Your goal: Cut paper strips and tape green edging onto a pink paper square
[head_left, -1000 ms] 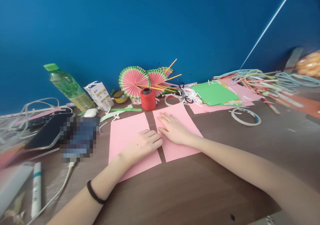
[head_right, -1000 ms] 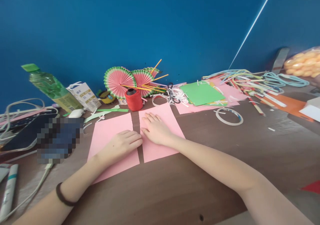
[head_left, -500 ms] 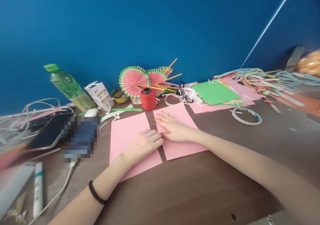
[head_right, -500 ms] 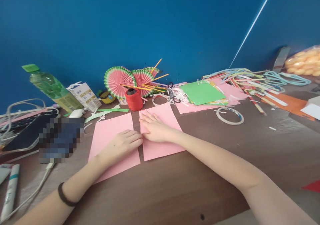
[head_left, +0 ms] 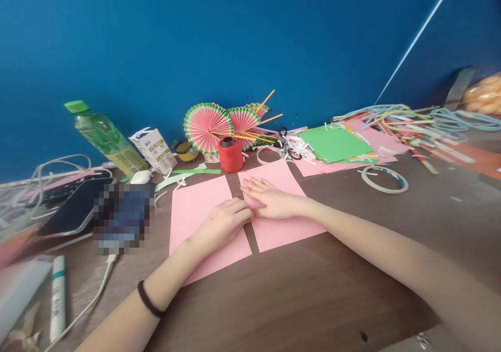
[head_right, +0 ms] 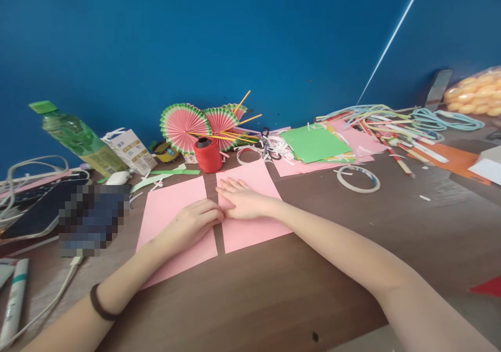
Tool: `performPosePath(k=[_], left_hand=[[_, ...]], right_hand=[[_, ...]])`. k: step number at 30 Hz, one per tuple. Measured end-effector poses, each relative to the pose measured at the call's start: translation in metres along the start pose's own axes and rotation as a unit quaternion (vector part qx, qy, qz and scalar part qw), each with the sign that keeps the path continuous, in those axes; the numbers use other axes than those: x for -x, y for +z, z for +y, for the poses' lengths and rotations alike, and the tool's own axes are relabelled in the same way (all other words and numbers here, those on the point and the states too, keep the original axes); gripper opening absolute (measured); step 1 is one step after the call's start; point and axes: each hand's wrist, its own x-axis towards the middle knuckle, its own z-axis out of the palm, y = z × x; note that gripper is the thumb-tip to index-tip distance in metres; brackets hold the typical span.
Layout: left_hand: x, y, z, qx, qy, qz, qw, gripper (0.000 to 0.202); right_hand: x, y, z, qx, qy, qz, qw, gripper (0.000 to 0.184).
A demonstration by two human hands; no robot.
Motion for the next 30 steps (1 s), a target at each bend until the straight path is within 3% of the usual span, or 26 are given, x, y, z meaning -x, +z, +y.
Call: performPosePath(k=[6,25,30], left_hand=[[0.0012,0.0031,0.0008,-0.027,-0.005,-0.014,1.000,0.016],[0.0019,0.0055,0.0018,-0.088,0.024,0.009,0.996,0.019],[0.0004,0.0041,0.0048,-0.057,-0.011,0.014,0.998,0.020]], right_hand=[[-0.0005,-0.0034,0.0038,-0.005,-0.014,-0.030,0.999,0.084],[-0.0001,-0.0050,0.0036,0.002,-0.009,-0.037,0.999,0.087],[-0.0002,-0.0032,0.0052,-0.013,-0.010,-0.019,1.000,0.087]])
